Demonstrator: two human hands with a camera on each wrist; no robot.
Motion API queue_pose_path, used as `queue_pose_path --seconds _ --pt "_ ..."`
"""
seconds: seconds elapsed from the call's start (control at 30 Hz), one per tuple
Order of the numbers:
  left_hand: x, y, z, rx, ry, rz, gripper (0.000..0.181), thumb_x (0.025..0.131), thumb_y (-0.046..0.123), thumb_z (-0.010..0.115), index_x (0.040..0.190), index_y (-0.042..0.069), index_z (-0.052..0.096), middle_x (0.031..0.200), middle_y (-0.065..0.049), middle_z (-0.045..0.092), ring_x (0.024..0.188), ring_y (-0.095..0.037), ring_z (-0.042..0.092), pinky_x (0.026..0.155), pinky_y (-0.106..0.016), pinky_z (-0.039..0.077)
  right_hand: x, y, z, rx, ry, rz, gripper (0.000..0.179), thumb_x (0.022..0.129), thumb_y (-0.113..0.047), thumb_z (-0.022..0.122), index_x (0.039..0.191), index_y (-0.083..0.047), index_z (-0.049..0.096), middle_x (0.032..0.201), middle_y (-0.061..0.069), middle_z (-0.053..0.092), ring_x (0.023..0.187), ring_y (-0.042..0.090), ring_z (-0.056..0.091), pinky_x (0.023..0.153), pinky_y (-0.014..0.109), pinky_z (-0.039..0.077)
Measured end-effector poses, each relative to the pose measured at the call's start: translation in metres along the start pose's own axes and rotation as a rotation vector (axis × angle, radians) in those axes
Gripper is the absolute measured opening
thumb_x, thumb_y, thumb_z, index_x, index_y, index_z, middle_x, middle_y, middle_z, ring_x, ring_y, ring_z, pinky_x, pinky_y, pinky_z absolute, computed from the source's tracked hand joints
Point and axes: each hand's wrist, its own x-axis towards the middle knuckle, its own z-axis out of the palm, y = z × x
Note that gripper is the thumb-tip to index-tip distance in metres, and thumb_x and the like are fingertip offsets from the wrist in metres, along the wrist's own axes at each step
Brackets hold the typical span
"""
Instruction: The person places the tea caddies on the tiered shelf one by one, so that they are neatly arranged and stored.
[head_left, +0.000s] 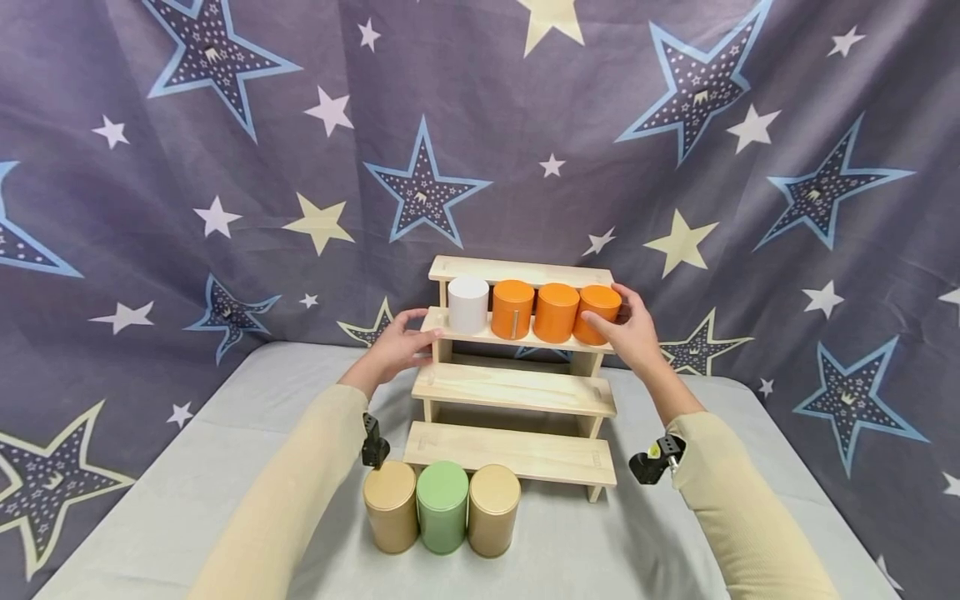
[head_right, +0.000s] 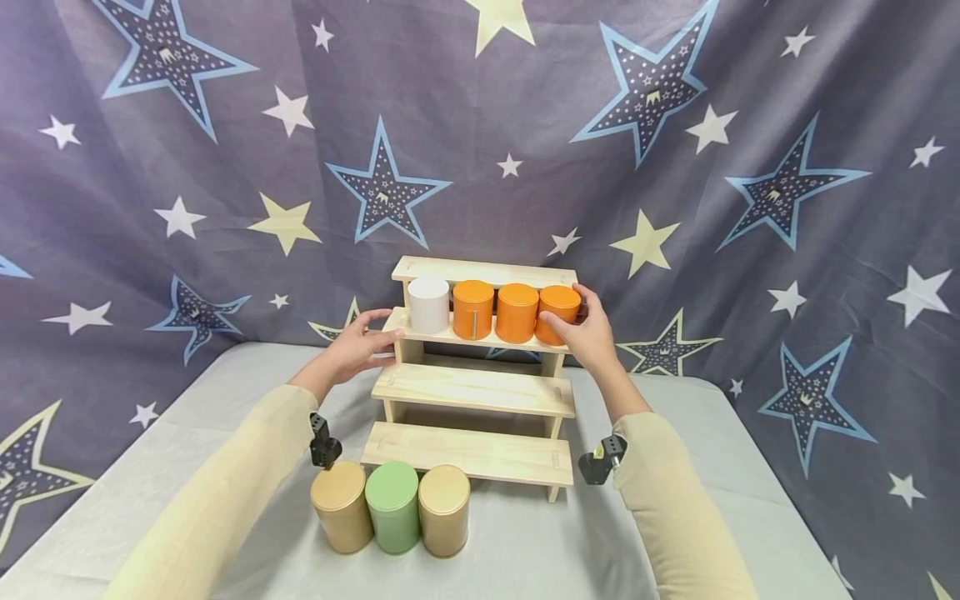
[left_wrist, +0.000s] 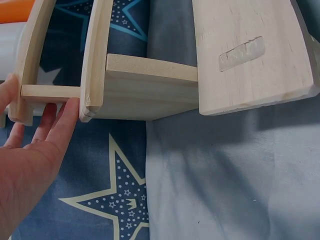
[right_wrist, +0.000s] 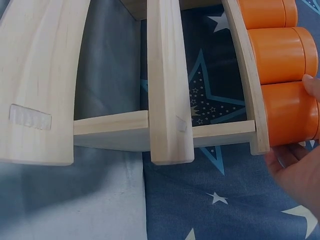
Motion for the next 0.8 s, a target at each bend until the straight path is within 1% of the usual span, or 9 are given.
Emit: queue_pose_path --seconds 0.23,0.43,0.57,0.8 --pt "0.0 -0.001 0.0 -0.001 -0.006 0.005 0.065 0.093 0.015 0.058 0.146 0.015 0.019 0.137 -0.027 0.038 0.127 -0.042 0.042 0.103 -0.049 0.044 -0.001 0.002 0.0 -0.012 0.006 -0.005 0.086 0.083 -0.032 0.071 0.147 -0.008 0.019 0.132 0.022 0.042 0.114 0.033 0.046 0.105 0.046 0.041" --pt "0.001 -0.002 -0.001 -0.003 -0.005 0.01 0.066 0.093 0.015 0.058 0.147 0.014 0.018 0.139 -0.027 0.037 0.127 -0.042 0.042 0.103 -0.049 0.043 -0.003 0.004 -0.002 -0.015 0.013 -0.004 0.09 0.081 -0.036 0.073 0.148 -0.01 0.019 0.133 0.022 0.042 0.116 0.034 0.046 0.104 0.046 0.042" --pt "0.0 -0.001 0.0 0.001 -0.004 0.01 0.066 0.093 0.015 0.058 0.147 0.014 0.018 0.139 -0.027 0.037 0.127 -0.041 0.043 0.103 -0.049 0.043 -0.008 0.004 -0.006 -0.026 0.002 0.001 0.091 0.08 -0.038 0.073 0.148 -0.012 0.019 0.133 0.022 0.044 0.118 0.035 0.047 0.103 0.048 0.043" --pt "0.001 -0.001 -0.002 0.01 -0.002 0.007 0.066 0.093 0.017 0.058 0.146 0.016 0.019 0.139 -0.026 0.037 0.126 -0.041 0.045 0.101 -0.048 0.045 -0.02 0.002 -0.015 -0.075 -0.006 -0.025 0.088 0.081 -0.038 0.072 0.148 -0.011 0.021 0.132 0.022 0.046 0.123 0.037 0.046 0.102 0.051 0.044"
